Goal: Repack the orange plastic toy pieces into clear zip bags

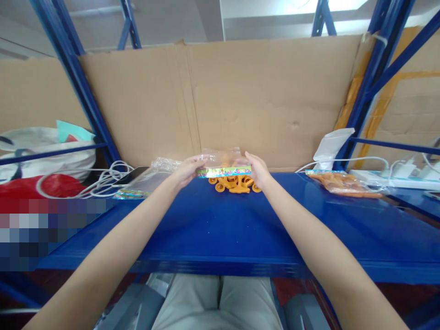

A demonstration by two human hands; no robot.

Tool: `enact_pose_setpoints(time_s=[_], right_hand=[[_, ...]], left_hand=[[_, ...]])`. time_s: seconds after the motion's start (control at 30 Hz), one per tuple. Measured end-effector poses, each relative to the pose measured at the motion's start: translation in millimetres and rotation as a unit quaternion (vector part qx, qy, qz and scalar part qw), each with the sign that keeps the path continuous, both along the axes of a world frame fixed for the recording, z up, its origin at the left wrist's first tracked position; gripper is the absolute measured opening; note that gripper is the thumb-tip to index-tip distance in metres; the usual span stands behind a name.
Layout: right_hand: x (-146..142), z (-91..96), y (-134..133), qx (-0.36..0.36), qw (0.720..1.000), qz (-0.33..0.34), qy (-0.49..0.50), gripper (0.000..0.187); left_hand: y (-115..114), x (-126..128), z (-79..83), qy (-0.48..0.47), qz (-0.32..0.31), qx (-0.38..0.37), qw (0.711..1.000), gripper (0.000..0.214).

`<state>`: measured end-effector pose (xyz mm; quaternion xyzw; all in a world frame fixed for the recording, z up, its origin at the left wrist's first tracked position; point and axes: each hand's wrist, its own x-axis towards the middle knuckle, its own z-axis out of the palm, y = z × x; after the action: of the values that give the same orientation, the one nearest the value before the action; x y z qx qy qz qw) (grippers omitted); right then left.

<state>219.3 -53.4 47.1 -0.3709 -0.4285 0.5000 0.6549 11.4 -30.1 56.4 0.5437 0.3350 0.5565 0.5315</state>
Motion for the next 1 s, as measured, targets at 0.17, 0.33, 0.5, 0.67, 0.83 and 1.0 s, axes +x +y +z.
enact_pose_setpoints(time_s=[0.17, 0.33, 0.5, 0.67, 0.83, 1.0], right_hand=[[3.1, -7.2, -1.1, -0.123, 0.991, 0.059, -0.009, 0.029], [2.7, -15.4, 5.3, -0.108, 0.993, 0.027, 0.027, 0.022], [5.9, -22.0, 16.2, -0.075, 0.997, -0.021, 0.014, 0.021], [10.6, -22.0, 14.4, -0.033, 0.999, -0.005, 0.002, 0.018], [3.9, -16.8, 2.3, -0.027, 0.999, 0.027, -0.006, 0.021], [-5.1, -16.2, -1.5, -0.047, 0.998, 0.021, -0.02, 0.023]], left_hand=[[-6.5, -1.1, -19.5, 0.054, -0.047, 0.014, 0.997, 0.018], [-6.2, -6.0, -25.2, 0.156, -0.071, 0.009, 0.985, 0.012], [-6.4, -7.1, -22.8, 0.182, -0.069, -0.013, 0.981, 0.031], [-4.8, -4.8, -20.9, 0.091, -0.071, -0.064, 0.991, 0.046], [-1.7, -1.2, -23.1, 0.012, -0.029, -0.081, 0.996, 0.032], [-3.0, 8.0, -33.1, -0.002, 0.012, -0.025, 1.0, 0.016]])
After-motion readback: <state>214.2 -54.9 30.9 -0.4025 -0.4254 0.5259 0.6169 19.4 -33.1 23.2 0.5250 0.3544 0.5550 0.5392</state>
